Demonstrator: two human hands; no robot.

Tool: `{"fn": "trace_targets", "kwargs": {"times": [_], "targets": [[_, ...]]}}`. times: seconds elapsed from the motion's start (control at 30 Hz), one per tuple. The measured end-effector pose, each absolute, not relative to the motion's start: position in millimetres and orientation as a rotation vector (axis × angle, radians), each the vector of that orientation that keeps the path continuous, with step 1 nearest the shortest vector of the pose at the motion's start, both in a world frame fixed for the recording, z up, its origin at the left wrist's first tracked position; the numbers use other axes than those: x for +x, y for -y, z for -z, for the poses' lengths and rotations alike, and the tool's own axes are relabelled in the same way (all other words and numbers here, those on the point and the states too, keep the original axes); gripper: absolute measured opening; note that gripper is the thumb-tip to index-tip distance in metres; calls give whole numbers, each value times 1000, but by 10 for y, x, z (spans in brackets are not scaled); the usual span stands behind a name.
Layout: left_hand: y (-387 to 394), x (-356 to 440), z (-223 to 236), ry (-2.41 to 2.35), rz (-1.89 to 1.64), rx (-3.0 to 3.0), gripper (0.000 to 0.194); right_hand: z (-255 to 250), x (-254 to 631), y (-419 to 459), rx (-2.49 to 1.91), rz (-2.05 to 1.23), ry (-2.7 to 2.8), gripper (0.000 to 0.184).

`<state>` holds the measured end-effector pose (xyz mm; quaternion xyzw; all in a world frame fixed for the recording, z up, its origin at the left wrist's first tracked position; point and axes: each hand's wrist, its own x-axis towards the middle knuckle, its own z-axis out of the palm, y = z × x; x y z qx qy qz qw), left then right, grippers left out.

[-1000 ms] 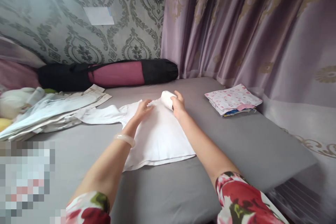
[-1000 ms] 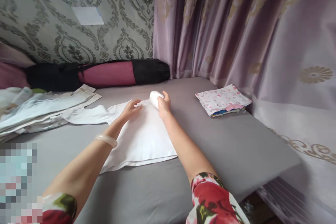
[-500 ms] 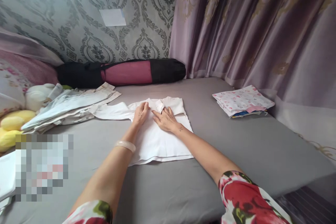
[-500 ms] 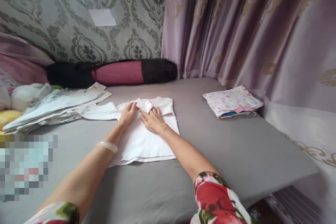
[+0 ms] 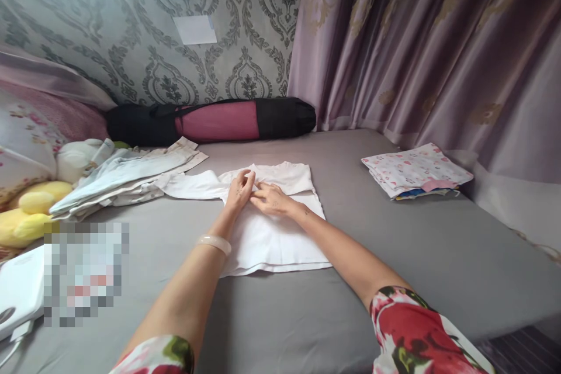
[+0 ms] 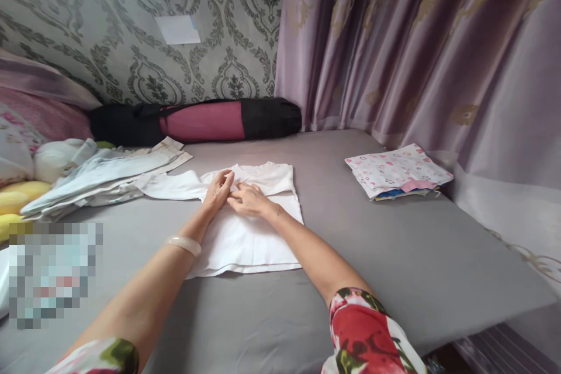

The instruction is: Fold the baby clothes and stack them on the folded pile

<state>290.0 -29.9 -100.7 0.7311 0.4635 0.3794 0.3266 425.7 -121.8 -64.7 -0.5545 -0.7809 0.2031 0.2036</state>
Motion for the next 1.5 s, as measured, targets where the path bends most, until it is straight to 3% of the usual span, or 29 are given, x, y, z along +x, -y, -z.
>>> {"fn": "trace_targets", "kwargs": {"times": [0.1,0.23,0.37,0.87,1.27,1.5], "targets": [[286,2888,1037,-1182,-986,1946,44,626,4425,1131,-1611,-479,2005,36],[270,2876,1057,-1175,-962,2009,34,625,4820,985,-2069,-274,1756,40],[284,2865,1037,-1104,-969,2054,32,631,5162,923,-2310,-128,1837,43],[297,2857,1062,-997,-1081,2028,28,508,5403,803,-2392,-186,1895,31],[250,2892,1124,-1151,-963,2231,30,608,5169,899,-2514,-24,1528,48],[261,2869,1139,-1150,-955,2297,34,639,4567,991,-2176,-67,1885,46]]}}
